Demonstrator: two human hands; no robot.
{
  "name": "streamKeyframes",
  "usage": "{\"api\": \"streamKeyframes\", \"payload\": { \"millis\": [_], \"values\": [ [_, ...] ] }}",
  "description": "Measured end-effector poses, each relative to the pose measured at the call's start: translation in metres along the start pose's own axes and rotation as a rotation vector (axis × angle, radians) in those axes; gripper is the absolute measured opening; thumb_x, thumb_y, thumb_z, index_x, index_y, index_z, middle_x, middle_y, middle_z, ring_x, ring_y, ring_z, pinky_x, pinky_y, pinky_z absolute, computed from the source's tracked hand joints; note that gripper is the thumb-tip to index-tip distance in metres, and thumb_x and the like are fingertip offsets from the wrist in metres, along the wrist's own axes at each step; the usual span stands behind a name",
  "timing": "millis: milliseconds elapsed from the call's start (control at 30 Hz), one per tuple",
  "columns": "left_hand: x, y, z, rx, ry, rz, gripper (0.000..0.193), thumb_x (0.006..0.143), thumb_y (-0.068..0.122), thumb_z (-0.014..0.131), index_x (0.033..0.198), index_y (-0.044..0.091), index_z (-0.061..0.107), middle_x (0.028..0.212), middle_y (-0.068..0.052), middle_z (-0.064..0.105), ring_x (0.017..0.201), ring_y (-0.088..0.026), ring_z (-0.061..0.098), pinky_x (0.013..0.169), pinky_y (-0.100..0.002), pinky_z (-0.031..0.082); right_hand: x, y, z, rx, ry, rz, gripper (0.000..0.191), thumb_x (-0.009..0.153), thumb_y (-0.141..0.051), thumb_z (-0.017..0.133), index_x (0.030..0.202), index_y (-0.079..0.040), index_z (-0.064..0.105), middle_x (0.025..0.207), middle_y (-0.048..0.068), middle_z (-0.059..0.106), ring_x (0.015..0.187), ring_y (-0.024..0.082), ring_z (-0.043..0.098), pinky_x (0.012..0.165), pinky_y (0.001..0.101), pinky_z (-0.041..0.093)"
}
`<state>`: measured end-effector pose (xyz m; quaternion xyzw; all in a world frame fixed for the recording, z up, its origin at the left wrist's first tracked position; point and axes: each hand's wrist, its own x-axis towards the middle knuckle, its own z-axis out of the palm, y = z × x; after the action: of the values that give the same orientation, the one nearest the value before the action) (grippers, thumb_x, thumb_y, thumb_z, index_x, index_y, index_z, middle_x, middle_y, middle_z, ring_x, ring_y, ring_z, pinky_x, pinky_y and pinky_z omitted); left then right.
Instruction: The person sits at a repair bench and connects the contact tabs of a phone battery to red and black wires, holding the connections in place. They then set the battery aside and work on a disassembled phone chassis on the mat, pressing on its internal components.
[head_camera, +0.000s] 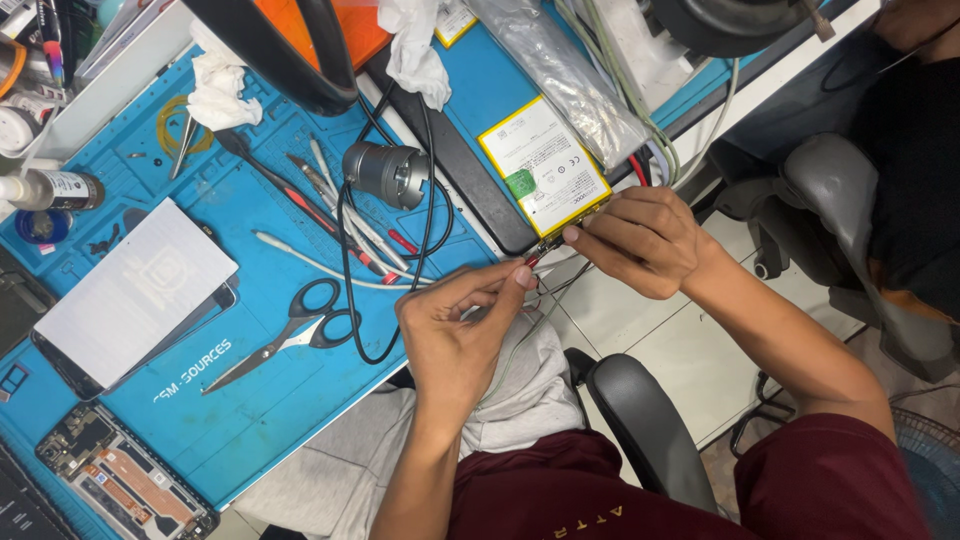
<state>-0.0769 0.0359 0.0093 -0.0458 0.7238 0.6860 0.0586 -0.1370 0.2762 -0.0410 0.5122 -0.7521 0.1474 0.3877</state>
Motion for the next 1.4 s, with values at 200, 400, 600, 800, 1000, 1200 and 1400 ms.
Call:
{"api": "streamKeyframes", "payload": {
  "millis": [200, 400, 600, 800, 1000, 1200, 1400],
  "values": [
    [0.0000, -0.0002, 0.0004, -0.006, -0.002, -0.030, 0.016, 0.089, 0.006, 0.079, 0.104, 0.001, 0.080, 0.089, -0.010, 0.081, 0.069, -0.007, 0.071, 0.063, -0.019, 0.056, -0.0017, 0.0011, 0.0013, -0.010, 0.005, -0.012, 0.021, 0.087, -0.005, 0.086, 0.105, 0.002, 0.078, 0.102, 0.010, 0.066, 0.093, 0.024, 0.061, 0.077, 0.0349, 0.054],
    [-0.0004, 0.0004, 0.0007, 0.029, 0.003, -0.023, 0.017, 0.089, 0.007, 0.079, 0.104, 0.002, 0.080, 0.088, -0.009, 0.081, 0.067, -0.007, 0.071, 0.061, -0.019, 0.055, -0.0026, 0.0002, 0.0023, -0.005, 0.006, -0.007, 0.020, 0.087, -0.006, 0.085, 0.105, 0.001, 0.078, 0.103, 0.010, 0.066, 0.093, 0.023, 0.062, 0.079, 0.0347, 0.055],
    [-0.0005, 0.0003, 0.0009, 0.003, 0.002, -0.017, 0.017, 0.089, 0.006, 0.079, 0.105, 0.001, 0.080, 0.089, -0.010, 0.081, 0.069, -0.007, 0.071, 0.063, -0.019, 0.056, -0.0020, 0.0005, 0.0028, -0.003, 0.022, -0.010, 0.020, 0.087, -0.005, 0.086, 0.104, 0.001, 0.078, 0.102, 0.010, 0.067, 0.093, 0.023, 0.061, 0.078, 0.0346, 0.054],
    [-0.0009, 0.0002, 0.0007, 0.007, 0.006, -0.028, 0.017, 0.089, 0.006, 0.079, 0.105, 0.000, 0.080, 0.088, -0.010, 0.081, 0.068, -0.007, 0.071, 0.062, -0.019, 0.055, -0.0015, 0.0008, 0.0024, -0.009, 0.022, -0.013, 0.020, 0.086, -0.005, 0.086, 0.104, 0.001, 0.078, 0.102, 0.010, 0.066, 0.092, 0.023, 0.061, 0.078, 0.0347, 0.055],
    [-0.0005, 0.0002, 0.0008, -0.017, -0.005, -0.026, 0.017, 0.090, 0.006, 0.078, 0.105, 0.000, 0.080, 0.091, -0.010, 0.081, 0.070, -0.007, 0.071, 0.064, -0.019, 0.056, -0.0012, 0.0001, 0.0013, -0.002, 0.013, -0.002, 0.020, 0.086, -0.005, 0.086, 0.104, 0.001, 0.079, 0.102, 0.010, 0.066, 0.093, 0.023, 0.061, 0.078, 0.0347, 0.054],
    [-0.0012, -0.0006, 0.0007, 0.003, 0.008, -0.027, 0.017, 0.089, 0.006, 0.079, 0.105, 0.000, 0.080, 0.090, -0.010, 0.081, 0.069, -0.007, 0.070, 0.063, -0.019, 0.055, -0.0021, 0.0000, 0.0021, -0.001, 0.010, -0.001, 0.021, 0.086, -0.005, 0.087, 0.105, 0.000, 0.078, 0.102, 0.010, 0.066, 0.093, 0.024, 0.061, 0.078, 0.0349, 0.054],
    [-0.0005, -0.0002, 0.0011, -0.008, 0.002, -0.003, 0.016, 0.090, 0.006, 0.078, 0.105, 0.000, 0.080, 0.090, -0.010, 0.081, 0.071, -0.008, 0.073, 0.064, -0.019, 0.057, -0.0027, -0.0008, 0.0028, -0.008, 0.009, 0.003, 0.020, 0.087, -0.005, 0.087, 0.104, 0.000, 0.078, 0.102, 0.009, 0.066, 0.093, 0.023, 0.061, 0.078, 0.0348, 0.054]
  ]
}}
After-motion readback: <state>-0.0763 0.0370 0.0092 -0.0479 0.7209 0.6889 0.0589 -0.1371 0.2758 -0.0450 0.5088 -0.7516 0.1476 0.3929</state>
